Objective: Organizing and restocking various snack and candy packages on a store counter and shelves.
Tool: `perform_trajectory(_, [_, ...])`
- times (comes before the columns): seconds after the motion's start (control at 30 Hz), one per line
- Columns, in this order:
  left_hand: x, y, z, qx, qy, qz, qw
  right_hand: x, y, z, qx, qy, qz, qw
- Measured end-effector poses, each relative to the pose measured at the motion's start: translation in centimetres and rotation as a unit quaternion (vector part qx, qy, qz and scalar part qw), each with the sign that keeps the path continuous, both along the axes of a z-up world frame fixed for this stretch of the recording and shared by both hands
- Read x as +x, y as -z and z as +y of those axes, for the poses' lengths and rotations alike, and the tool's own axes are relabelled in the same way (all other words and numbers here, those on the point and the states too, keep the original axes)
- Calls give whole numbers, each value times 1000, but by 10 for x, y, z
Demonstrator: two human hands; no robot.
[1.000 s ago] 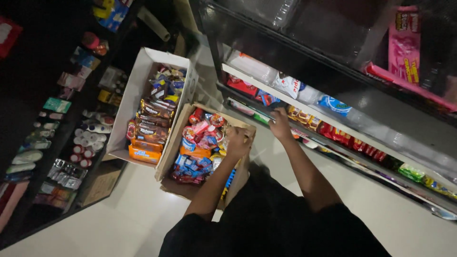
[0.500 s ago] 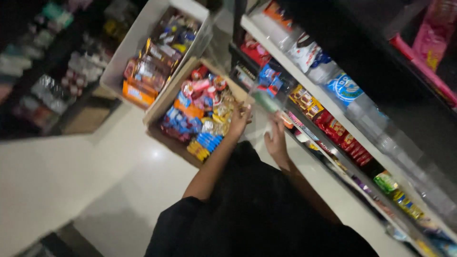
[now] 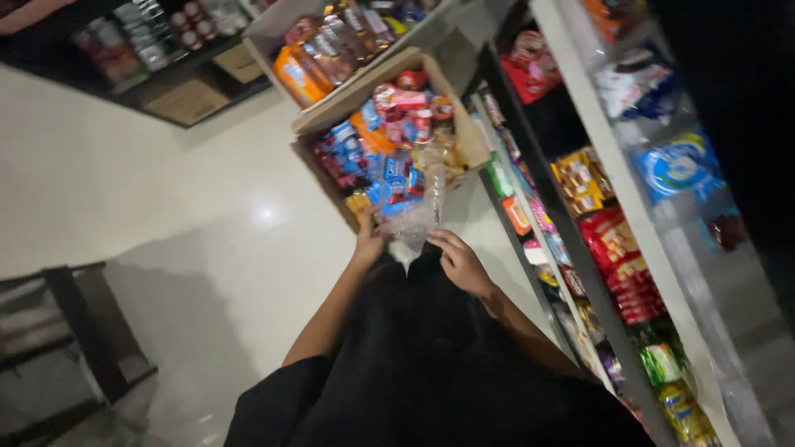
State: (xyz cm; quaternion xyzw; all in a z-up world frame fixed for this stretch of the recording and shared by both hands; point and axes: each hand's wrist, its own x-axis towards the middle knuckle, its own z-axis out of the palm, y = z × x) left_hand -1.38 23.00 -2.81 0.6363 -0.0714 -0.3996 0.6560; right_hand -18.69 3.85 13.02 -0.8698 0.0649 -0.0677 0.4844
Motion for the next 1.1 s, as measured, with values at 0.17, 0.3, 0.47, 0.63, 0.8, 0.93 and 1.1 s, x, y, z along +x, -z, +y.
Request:
perform_trajectory(0.17, [16, -9, 55, -71, -75, 49, 993, 36, 15, 32, 43, -6, 40, 998])
perform_trajectory(0.3, [45, -30, 111, -92, -106, 35, 989, 88, 24, 66, 119, 82, -81, 986])
perform_trajectory(0.47, [105, -50, 200, -94, -118, 25, 988, 189, 64, 110, 230, 182, 24, 956])
perform_trajectory(0.63, [160, -108, 271, -44, -90, -28, 995, 282, 87, 186, 344, 195, 156, 905])
perform_trajectory(0.8, [216, -125, 302, -38, -115, -36, 992, 347, 124, 216, 276, 111, 18, 955])
perform_trajectory(0.93, [273, -139, 294, -41, -139, -32, 989, 402, 70, 215, 269, 119, 18, 956])
perform_trajectory(1.1, [360, -173, 261, 9, -105, -125, 986, 476, 24, 182, 291, 110, -42, 949])
